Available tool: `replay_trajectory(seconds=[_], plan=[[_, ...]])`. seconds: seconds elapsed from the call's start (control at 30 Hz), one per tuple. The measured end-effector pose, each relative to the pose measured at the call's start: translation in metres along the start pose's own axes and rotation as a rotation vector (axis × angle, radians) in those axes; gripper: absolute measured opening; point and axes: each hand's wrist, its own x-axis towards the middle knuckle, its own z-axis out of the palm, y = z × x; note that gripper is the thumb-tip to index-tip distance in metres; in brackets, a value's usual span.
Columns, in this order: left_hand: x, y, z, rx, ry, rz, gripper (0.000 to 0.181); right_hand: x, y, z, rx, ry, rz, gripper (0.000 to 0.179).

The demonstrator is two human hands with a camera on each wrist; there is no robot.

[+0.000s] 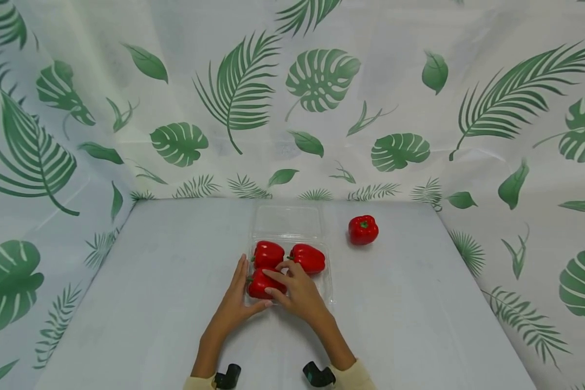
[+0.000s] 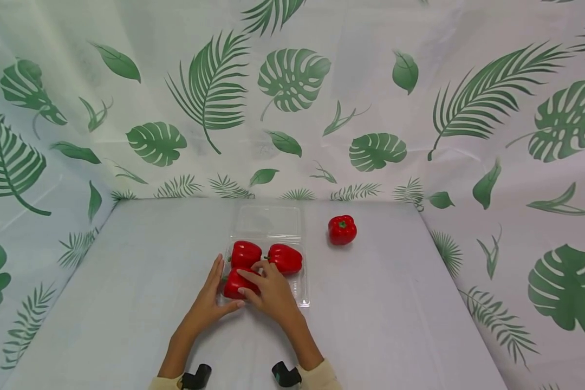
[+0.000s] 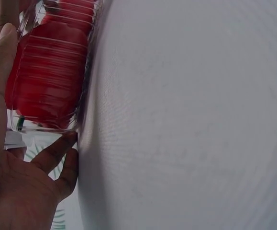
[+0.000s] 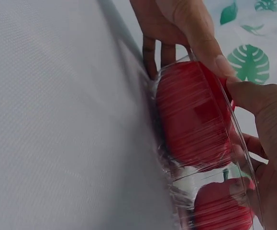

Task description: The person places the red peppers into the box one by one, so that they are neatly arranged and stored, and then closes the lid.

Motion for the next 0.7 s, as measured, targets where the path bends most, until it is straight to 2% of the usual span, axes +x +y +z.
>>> replay_trajectory(seconds=[0.2,0.53,0.7], plan=[[-0.0004,-0.0006,0.0002,-0.01,0.0,0.002,0.115,0.0002,-0.0032,-0.0006,-0.015,-0.021,0.016,0.049],[-0.0015,-0.0017,0.0018,-0.028,0.001,0.017,0.113,-0.0056,-0.0012,0.0021,0.048,-0.011,0.062,0.051],[-0.0003,-0.0002,0.0007,-0.02,0.004,-0.008,0.115,-0.0043,-0.0008,0.0008,0.08,-0.01,0.103,0.053]])
